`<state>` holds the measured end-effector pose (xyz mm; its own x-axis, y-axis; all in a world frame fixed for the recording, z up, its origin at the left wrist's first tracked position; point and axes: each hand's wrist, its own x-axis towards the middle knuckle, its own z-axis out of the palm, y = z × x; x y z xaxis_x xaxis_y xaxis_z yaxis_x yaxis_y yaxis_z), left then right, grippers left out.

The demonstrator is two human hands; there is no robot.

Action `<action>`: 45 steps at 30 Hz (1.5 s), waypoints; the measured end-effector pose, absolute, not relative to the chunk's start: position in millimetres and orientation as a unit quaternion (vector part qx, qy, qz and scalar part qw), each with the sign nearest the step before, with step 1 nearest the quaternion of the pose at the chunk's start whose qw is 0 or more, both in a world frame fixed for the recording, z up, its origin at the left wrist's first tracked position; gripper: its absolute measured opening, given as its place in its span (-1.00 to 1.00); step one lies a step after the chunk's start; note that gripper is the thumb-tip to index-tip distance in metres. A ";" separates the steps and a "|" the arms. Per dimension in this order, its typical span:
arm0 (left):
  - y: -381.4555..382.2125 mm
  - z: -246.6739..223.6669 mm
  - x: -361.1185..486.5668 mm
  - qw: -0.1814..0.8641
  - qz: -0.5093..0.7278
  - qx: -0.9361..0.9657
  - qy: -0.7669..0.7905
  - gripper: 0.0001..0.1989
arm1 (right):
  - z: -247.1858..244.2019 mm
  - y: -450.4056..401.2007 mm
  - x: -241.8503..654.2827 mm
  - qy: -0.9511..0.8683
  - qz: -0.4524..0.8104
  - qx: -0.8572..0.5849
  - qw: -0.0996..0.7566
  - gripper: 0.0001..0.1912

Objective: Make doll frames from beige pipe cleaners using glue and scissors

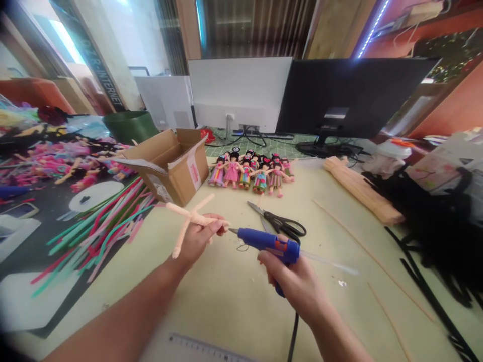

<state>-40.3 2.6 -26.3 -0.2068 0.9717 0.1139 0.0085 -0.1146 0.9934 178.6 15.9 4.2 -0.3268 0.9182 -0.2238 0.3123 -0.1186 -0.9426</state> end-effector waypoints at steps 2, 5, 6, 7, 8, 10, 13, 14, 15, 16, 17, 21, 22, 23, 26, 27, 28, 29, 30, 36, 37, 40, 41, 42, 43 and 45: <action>2.2 -28.4 -40.3 0.413 0.576 0.483 0.515 -0.73 | 4.1 14.2 177.4 -0.609 0.528 -0.523 0.277 -0.65; 1.5 -31.1 -39.8 0.414 0.572 0.488 0.512 -0.74 | 4.6 12.1 175.5 -0.627 0.493 -0.536 0.278 -0.67; 1.3 -31.7 -39.6 0.415 0.570 0.489 0.513 -0.74 | 5.3 11.5 174.7 -0.637 0.481 -0.534 0.281 -0.68; 1.2 -32.2 -39.4 0.414 0.568 0.491 0.514 -0.74 | 6.2 10.9 173.7 -0.647 0.470 -0.529 0.283 -0.70; 1.0 -32.5 -39.2 0.413 0.567 0.493 0.515 -0.74 | 7.2 10.3 172.7 -0.656 0.461 -0.524 0.286 -0.71; 0.6 -32.5 -38.9 0.408 0.566 0.497 0.515 -0.75 | 8.9 9.2 170.4 -0.669 0.448 -0.516 0.292 -0.74; 0.2 -31.9 -38.8 0.400 0.561 0.508 0.517 -0.75 | 9.6 8.0 167.6 -0.681 0.425 -0.515 0.302 -0.77; 0.2 -31.8 -38.8 0.396 0.560 0.511 0.518 -0.75 | 9.3 7.8 167.1 -0.684 0.418 -0.514 0.304 -0.77; 0.3 -31.8 -38.8 0.393 0.559 0.514 0.519 -0.75 | 9.0 7.7 166.8 -0.687 0.413 -0.513 0.305 -0.77; 0.3 -31.9 -38.7 0.391 0.557 0.516 0.520 -0.75 | 8.6 7.6 166.6 -0.691 0.410 -0.512 0.303 -0.78; 0.4 -32.0 -38.7 0.390 0.556 0.517 0.521 -0.75 | 8.2 7.6 166.6 -0.694 0.408 -0.511 0.301 -0.78; 0.2 -32.0 -38.9 0.389 0.550 0.515 0.530 -0.74 | 7.4 8.0 167.2 -0.705 0.395 -0.509 0.297 -0.81; 0.0 -31.7 -38.9 0.389 0.549 0.514 0.531 -0.74 | 7.3 8.1 167.2 -0.706 0.392 -0.510 0.295 -0.81; -0.2 -31.4 -39.0 0.388 0.549 0.515 0.533 -0.74 | 7.2 8.1 167.2 -0.708 0.390 -0.511 0.293 -0.82; -0.9 -30.4 -38.8 0.384 0.547 0.518 0.533 -0.75 | 7.0 7.8 166.7 -0.709 0.383 -0.516 0.290 -0.81; -1.1 -30.2 -38.7 0.384 0.547 0.520 0.533 -0.75 | 7.1 7.6 166.4 -0.709 0.383 -0.517 0.290 -0.81; -1.3 -30.1 -38.5 0.383 0.546 0.521 0.533 -0.75 | 7.2 7.3 166.0 -0.708 0.382 -0.518 0.290 -0.81; -1.4 -30.1 -38.4 0.382 0.546 0.521 0.533 -0.75 | 7.4 7.0 165.7 -0.708 0.381 -0.519 0.290 -0.81; -1.4 -30.1 -38.3 0.382 0.546 0.521 0.533 -0.75 | 7.7 6.8 165.3 -0.708 0.380 -0.520 0.290 -0.81; -0.5 -30.4 -38.8 0.384 0.544 0.518 0.537 -0.75 | 8.8 5.9 164.0 -0.703 0.380 -0.525 0.294 -0.82; -0.5 -30.3 -38.9 0.383 0.543 0.519 0.537 -0.75 | 8.7 5.8 164.0 -0.703 0.378 -0.524 0.296 -0.83; -1.0 -29.8 -38.8 0.382 0.542 0.520 0.538 -0.74 | 8.1 5.7 163.8 -0.704 0.378 -0.519 0.303 -0.83; -1.2 -29.5 -38.7 0.382 0.542 0.521 0.538 -0.74 | 8.0 5.6 163.8 -0.704 0.379 -0.517 0.305 -0.83; -1.5 -29.2 -38.5 0.381 0.541 0.522 0.538 -0.74 | 7.9 5.5 163.7 -0.704 0.380 -0.517 0.306 -0.83; -1.7 -28.9 -38.4 0.380 0.541 0.523 0.538 -0.74 | 8.0 5.4 163.7 -0.703 0.380 -0.517 0.307 -0.82; -2.2 -28.3 -38.2 0.379 0.540 0.524 0.538 -0.74 | 8.2 5.1 163.6 -0.701 0.380 -0.519 0.306 -0.82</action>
